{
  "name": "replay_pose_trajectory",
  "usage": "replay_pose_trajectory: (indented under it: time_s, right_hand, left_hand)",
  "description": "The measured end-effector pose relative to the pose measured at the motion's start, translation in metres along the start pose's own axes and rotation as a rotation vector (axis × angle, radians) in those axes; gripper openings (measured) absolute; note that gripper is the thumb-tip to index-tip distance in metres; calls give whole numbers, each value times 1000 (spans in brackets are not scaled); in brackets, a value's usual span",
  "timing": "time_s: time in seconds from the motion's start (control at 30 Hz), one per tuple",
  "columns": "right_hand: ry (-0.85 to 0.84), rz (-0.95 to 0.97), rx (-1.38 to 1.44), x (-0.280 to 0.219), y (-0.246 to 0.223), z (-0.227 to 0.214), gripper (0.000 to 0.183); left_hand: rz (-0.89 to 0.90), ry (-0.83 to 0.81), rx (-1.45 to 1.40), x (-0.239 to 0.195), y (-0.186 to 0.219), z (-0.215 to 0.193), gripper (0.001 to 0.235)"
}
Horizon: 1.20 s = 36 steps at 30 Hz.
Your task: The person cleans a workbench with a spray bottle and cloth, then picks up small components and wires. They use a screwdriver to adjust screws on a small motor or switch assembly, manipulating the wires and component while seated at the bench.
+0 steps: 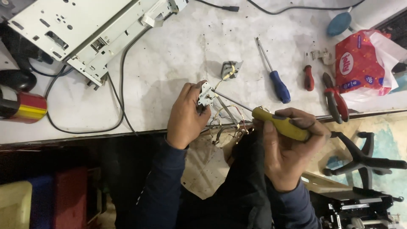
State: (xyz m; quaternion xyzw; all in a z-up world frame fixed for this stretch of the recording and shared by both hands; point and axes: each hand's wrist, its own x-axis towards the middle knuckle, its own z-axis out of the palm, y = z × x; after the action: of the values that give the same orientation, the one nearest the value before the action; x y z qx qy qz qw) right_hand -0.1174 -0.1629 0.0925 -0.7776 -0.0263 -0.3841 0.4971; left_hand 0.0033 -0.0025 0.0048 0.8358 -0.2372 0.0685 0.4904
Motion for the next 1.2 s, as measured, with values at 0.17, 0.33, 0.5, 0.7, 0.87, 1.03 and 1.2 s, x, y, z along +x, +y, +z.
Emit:
replay_pose_trajectory:
  time_s: [0.17, 0.33, 0.5, 0.7, 0.87, 1.03, 1.2]
  right_hand:
    - [-36, 20, 34, 3, 2, 1, 37]
    - [-31, 44, 81, 7, 3, 3, 38]
    - [-29, 53, 69, 9, 4, -3, 40]
    - [-105, 26, -409, 25, -1, -20, 31]
    - [-164, 187, -326, 34, -9, -18, 26]
    - [-249, 206, -214, 34, 7, -29, 25]
    - [-388, 369, -240, 50, 0, -49, 31]
  left_hand:
    - [22, 21, -3, 0, -1, 1, 56]
    - [10, 12, -11, 1, 3, -1, 57]
    - [46, 13, -15, 2, 1, -1, 54]
    - [-39, -70, 6, 4, 1, -1, 60]
    - [-82, -195, -50, 7, 11, -10, 64]
    - [23, -60, -71, 6, 5, -6, 52]
    - [93, 17, -66, 4, 3, -1, 12]
